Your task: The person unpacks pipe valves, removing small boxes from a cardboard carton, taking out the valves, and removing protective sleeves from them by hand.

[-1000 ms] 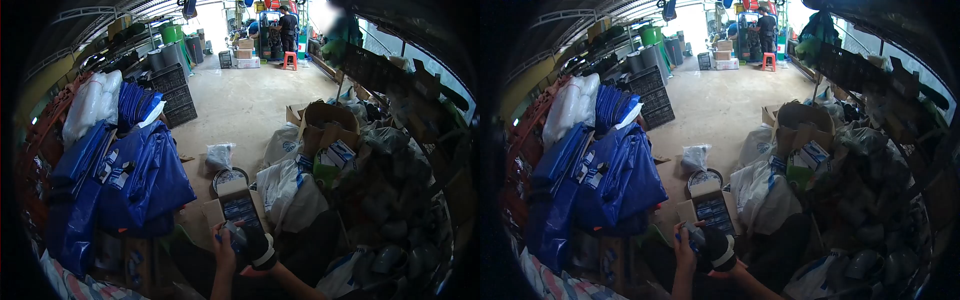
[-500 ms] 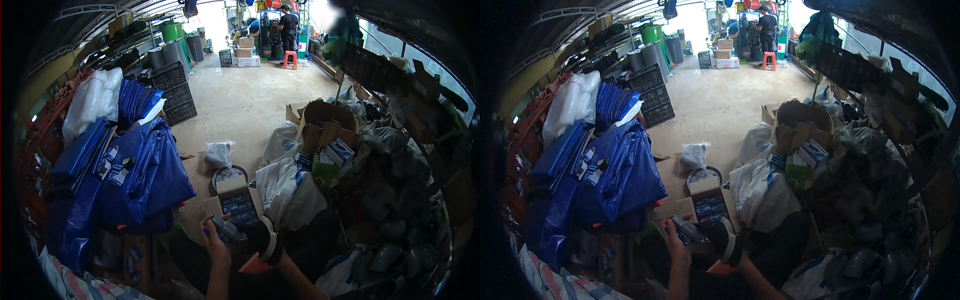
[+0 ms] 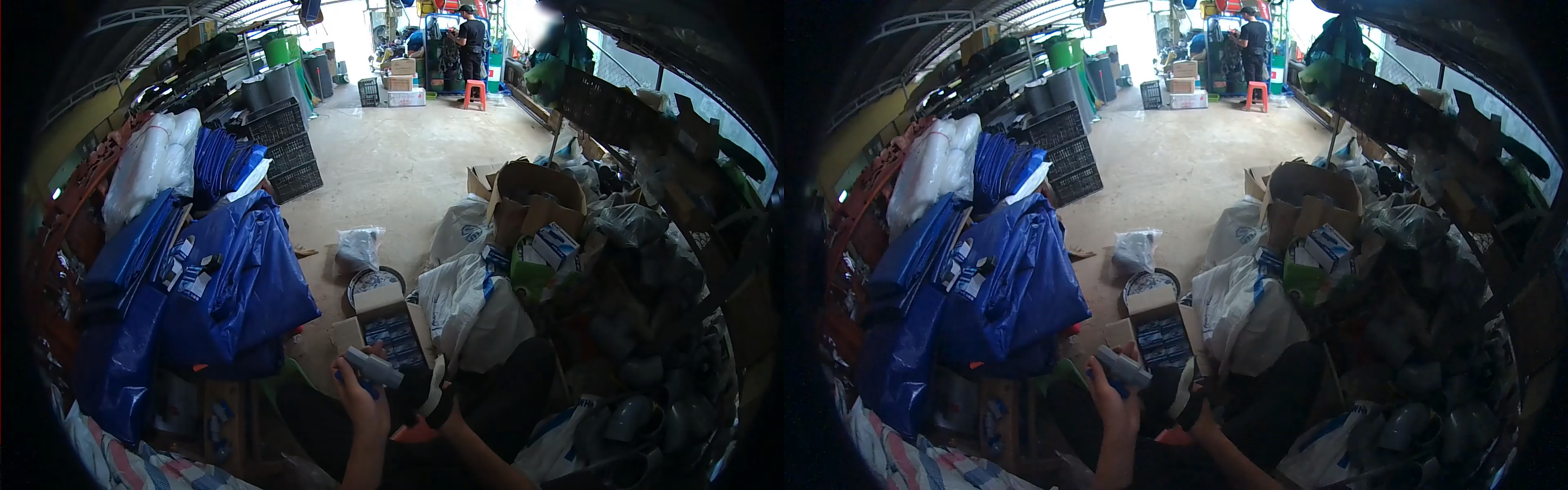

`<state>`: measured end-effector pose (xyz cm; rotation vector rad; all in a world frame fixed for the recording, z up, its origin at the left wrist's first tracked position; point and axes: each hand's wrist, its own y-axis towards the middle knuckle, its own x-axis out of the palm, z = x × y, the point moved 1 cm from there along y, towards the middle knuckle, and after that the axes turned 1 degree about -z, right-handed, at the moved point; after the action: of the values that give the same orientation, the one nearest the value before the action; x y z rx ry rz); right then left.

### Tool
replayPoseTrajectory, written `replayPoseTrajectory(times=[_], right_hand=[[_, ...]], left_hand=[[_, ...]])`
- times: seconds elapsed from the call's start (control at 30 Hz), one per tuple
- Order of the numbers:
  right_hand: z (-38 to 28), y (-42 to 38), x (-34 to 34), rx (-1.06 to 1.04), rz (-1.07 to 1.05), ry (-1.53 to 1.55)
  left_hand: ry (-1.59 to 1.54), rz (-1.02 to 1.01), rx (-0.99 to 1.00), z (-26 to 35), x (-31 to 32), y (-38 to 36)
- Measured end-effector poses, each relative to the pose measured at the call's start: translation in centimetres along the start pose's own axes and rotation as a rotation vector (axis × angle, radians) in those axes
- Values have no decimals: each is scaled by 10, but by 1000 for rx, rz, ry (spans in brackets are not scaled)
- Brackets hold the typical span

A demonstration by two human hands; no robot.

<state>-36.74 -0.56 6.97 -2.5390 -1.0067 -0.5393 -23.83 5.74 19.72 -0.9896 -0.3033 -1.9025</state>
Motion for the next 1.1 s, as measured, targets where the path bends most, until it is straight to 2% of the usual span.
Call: replayPoseTrajectory(times=[0.1, 0.23, 0.3, 0.33, 0.43, 0.47, 0.57, 0.6, 0.7, 0.73, 0.83, 0.87, 0.97, 1.0, 1.07, 1.1], right_hand=[[1, -4, 11, -45, 54, 268], [6, -9, 12, -122, -20, 337], [4, -10, 8, -158, -14, 177], [-20, -16, 21, -200, -8, -37], [-21, -12, 25, -238, -57, -242], [-21, -11, 25, -275, -34, -451], [5, -9, 13, -177, -173, -255], [11, -10, 6, -141, -239, -280], [2, -23, 4, -71, -387, -354], [-5, -21, 5, -88, -395, -403], [-24, -18, 11, -234, -305, -568], [-32, -15, 14, -315, -249, -651], [-46, -6, 17, -569, -82, -932], [-49, -2, 18, -623, -31, -983], [-50, 0, 20, -632, 42, -982], [-45, 1, 21, -549, 64, -905]], left_hand=[[-64, 15, 18, -2, 7, 1], [-5, -12, 121, -3, 20, -5], [-9, 52, 163, -3, 27, -5], [-11, 87, 193, -2, 28, -4], [138, -15, 84, -1, 29, -7], [157, 70, 138, -3, 42, -13], [283, -191, -38, -3, 26, -11], [333, -204, -42, -2, 27, -9], [276, -447, -121, -2, 20, 7], [181, -561, -158, -4, 19, 12], [199, -666, -202, -14, 24, 15], [293, -659, -171, -15, 27, 19], [484, -390, 93, -15, 39, 21], [469, -370, 86, -13, 47, 20], [454, -315, 52, -2, 54, 6], [450, -278, 27, 1, 52, -1]])
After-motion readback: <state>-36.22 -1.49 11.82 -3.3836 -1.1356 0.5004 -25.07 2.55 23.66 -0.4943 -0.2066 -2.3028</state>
